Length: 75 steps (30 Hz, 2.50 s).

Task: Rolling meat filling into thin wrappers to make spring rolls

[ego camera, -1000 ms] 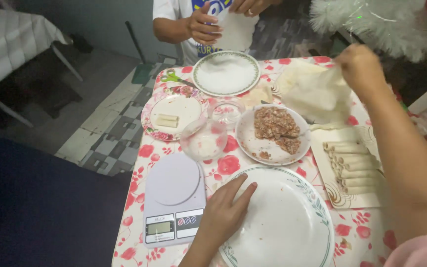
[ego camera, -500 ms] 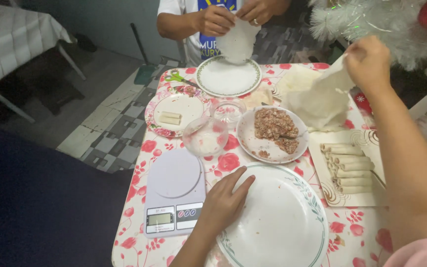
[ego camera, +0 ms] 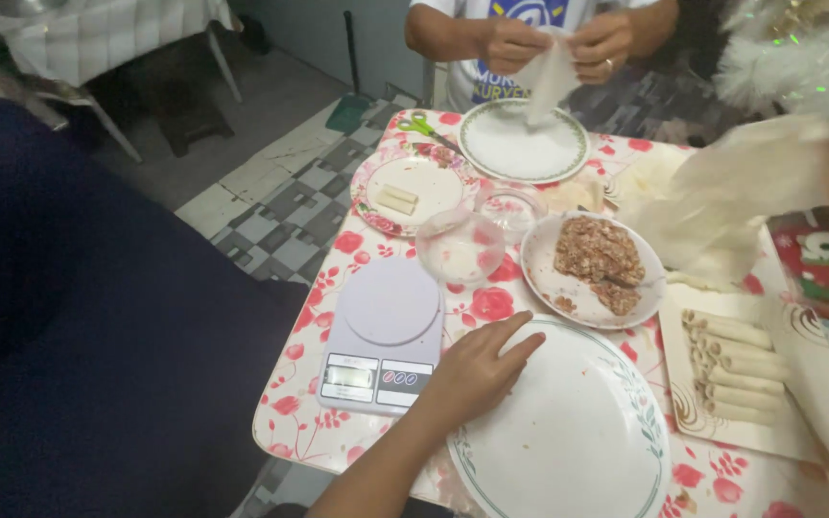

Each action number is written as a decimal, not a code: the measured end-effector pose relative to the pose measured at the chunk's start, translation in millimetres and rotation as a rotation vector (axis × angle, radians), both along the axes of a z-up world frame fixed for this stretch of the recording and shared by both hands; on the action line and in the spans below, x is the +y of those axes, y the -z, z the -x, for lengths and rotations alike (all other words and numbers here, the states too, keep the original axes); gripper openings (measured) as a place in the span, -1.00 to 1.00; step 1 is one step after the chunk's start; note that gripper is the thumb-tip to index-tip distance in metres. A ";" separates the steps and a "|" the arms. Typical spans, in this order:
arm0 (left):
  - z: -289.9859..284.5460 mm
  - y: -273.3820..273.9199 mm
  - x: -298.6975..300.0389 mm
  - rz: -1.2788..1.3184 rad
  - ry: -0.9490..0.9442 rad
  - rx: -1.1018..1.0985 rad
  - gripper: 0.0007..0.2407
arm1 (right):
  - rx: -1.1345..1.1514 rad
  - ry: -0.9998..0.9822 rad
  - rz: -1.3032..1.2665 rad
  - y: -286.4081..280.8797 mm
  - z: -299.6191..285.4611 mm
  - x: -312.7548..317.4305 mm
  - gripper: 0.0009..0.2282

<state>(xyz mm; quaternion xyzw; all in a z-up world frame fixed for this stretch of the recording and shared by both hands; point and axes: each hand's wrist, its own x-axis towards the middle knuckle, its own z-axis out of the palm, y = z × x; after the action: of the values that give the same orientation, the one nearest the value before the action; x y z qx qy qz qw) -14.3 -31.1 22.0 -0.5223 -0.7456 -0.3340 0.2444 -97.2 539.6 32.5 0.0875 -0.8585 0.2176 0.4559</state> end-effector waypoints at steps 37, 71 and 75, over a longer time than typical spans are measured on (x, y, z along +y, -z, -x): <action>-10.8 -80.8 94.4 -0.323 0.414 -0.955 -0.46 | -0.323 -0.047 0.667 -132.1 -188.8 -271.3 -0.91; 13.5 29.3 5.8 0.367 0.087 -0.217 -0.91 | -0.997 0.216 -0.506 17.0 -44.3 -178.6 -0.85; 6.6 35.4 0.9 0.339 0.116 -0.187 -0.87 | -1.078 0.196 -0.446 11.8 -25.3 -160.9 -0.93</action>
<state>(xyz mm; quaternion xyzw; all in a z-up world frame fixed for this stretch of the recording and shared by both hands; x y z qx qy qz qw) -20.9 -30.2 -13.5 -0.5647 -0.7793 -0.2644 0.0630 -71.8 378.7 20.7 -0.0214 -0.9982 0.0024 -0.0558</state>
